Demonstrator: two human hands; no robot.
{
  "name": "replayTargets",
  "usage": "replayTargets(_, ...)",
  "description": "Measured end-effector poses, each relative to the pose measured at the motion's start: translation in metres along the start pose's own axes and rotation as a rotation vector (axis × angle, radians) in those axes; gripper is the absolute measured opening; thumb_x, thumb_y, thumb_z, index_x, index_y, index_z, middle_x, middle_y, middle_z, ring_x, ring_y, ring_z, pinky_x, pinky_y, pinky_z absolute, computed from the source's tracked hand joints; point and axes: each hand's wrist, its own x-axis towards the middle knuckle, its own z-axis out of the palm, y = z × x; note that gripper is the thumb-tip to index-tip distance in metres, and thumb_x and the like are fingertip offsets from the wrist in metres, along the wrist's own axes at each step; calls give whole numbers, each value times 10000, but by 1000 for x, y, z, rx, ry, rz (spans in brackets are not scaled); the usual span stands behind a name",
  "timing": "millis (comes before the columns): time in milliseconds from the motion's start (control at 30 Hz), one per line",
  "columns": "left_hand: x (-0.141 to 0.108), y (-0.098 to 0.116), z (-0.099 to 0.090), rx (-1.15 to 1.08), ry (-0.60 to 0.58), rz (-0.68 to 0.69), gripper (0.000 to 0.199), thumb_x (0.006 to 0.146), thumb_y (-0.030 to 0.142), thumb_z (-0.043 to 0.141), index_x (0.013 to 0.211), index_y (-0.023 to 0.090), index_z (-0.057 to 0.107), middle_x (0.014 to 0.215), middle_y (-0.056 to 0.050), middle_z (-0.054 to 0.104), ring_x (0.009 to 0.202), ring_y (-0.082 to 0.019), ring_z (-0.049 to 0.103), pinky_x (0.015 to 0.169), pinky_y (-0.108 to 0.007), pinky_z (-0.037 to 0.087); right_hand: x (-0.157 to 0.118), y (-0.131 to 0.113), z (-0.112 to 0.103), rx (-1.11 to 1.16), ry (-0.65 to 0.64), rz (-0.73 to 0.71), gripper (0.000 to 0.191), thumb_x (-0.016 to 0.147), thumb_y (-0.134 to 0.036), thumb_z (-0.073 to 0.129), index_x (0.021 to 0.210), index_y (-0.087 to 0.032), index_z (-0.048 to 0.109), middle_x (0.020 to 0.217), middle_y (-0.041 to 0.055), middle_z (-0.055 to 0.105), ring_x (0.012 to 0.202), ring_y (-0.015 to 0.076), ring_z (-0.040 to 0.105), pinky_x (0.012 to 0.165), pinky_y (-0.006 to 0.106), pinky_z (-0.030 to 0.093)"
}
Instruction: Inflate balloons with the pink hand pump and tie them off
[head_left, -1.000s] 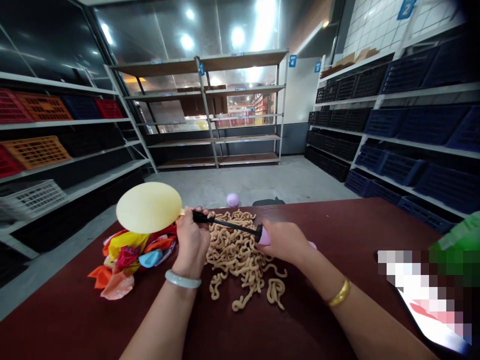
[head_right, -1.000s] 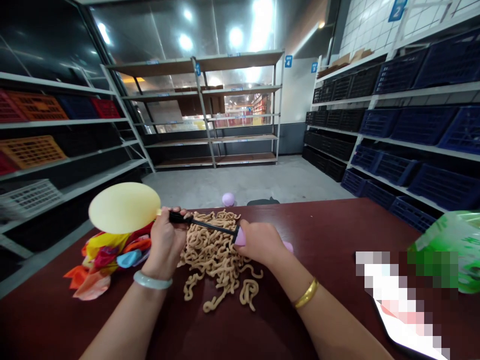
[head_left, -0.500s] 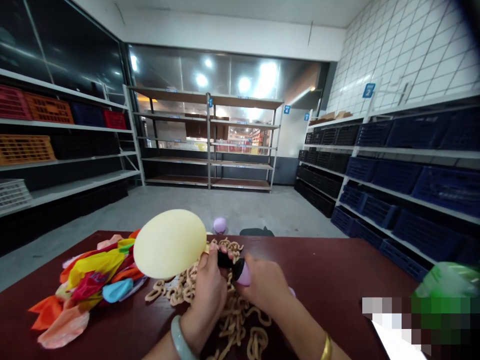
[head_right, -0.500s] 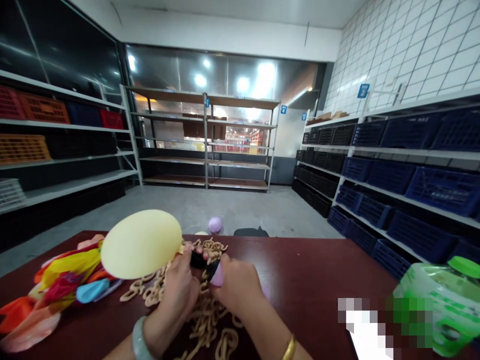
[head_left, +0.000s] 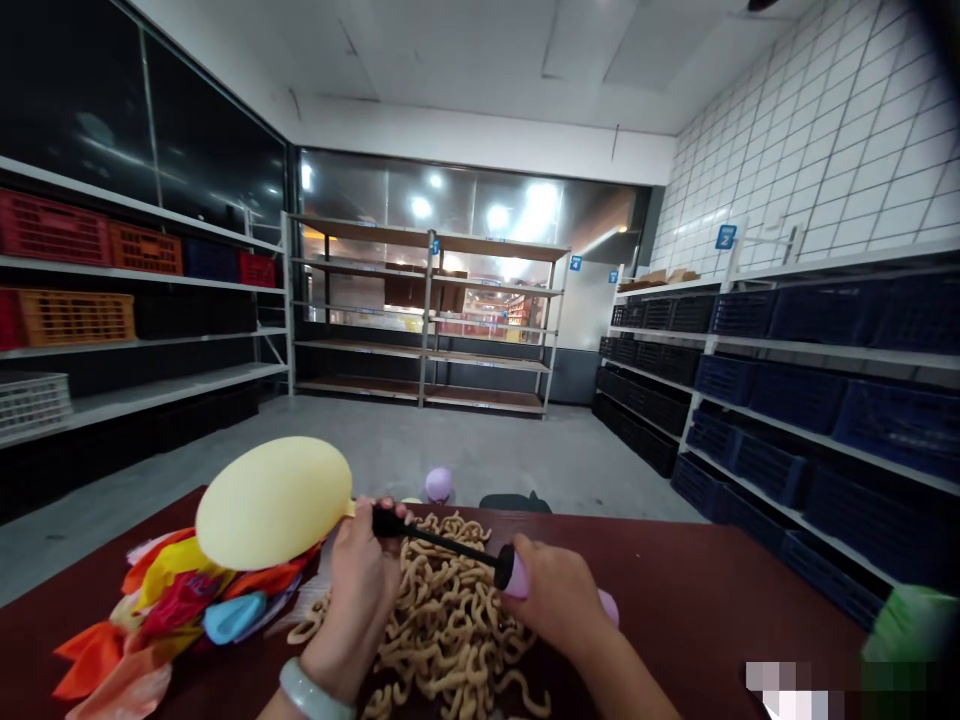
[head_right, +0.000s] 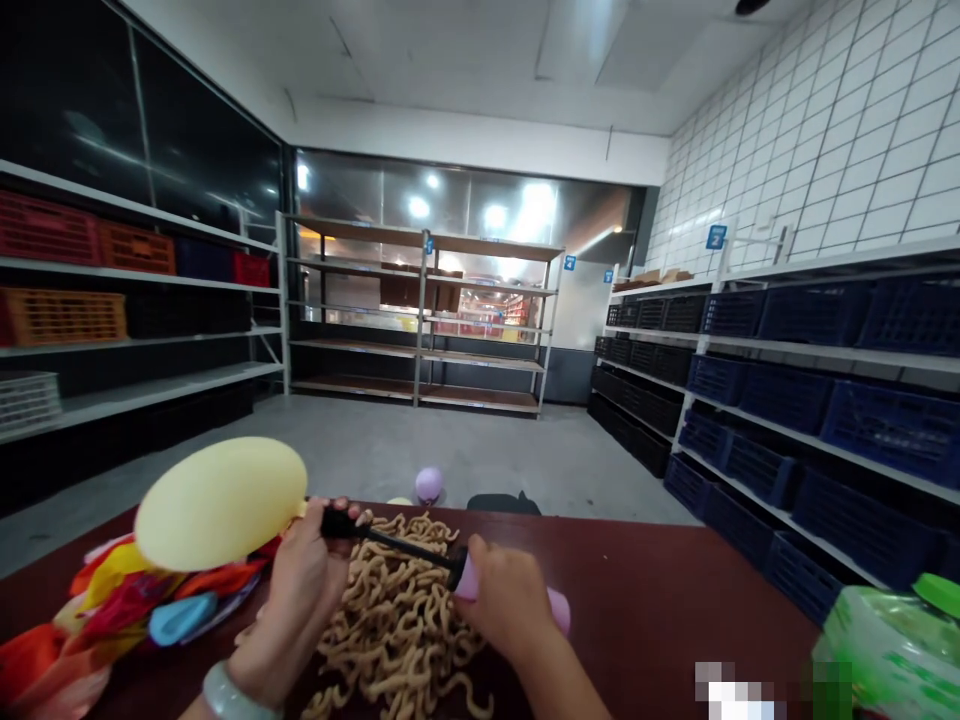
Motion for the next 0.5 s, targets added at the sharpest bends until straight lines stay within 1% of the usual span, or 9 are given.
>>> replayTargets(133,-24,-30,1,-4,-66,-15,198,778,260,694,780,175,516,717,5,578,652,-133,590,661,-282,530,-1,-2,0,-18,9,-10,385,759,-454,619,1055,-213,566,949,76,695,884,276,668,733,339,437)
replayTargets(200,-40,-45,3,0,-98,-56,221,750,276,727,796,172,538,731,-3,589,658,-136,592,651,-275,528,-2,-8,0,-5,12,-23,381,758,-422,619,1069,-211,559,947,75,693,874,270,667,725,330,434)
replayTargets(267,-57,-55,6,25,-132,-113,245,739,314,742,802,169,556,737,-18,599,666,-148,596,642,-285,528,-4,-15,1,14,12,-35,360,759,-396,615,1061,-209,557,940,73,694,857,262,668,711,320,431)
replayTargets(333,-70,-60,9,54,-155,-143,260,752,355,732,791,165,559,741,-28,603,672,-154,598,645,-293,525,-6,-21,1,26,8,-39,342,767,-384,609,1055,-207,553,933,72,695,847,256,669,702,313,428)
replayTargets(400,-77,-60,12,74,-163,-131,263,775,372,709,782,163,550,736,-26,599,660,-142,590,655,-290,518,-8,-25,2,20,1,-34,325,798,-398,584,1057,-206,545,936,74,695,849,253,671,702,314,428)
replayTargets(433,-78,-59,13,82,-167,-118,268,788,383,695,781,161,546,722,-21,592,649,-134,582,655,-283,513,-8,-26,2,13,-2,-30,316,819,-418,564,1051,-204,542,936,75,694,852,253,671,702,317,429)
replayTargets(500,-73,-56,13,90,-215,-103,263,811,386,667,786,160,534,723,-19,586,655,-130,579,665,-283,505,-8,-26,4,3,-11,-23,327,846,-453,539,1052,-200,537,942,82,695,870,254,672,709,317,430)
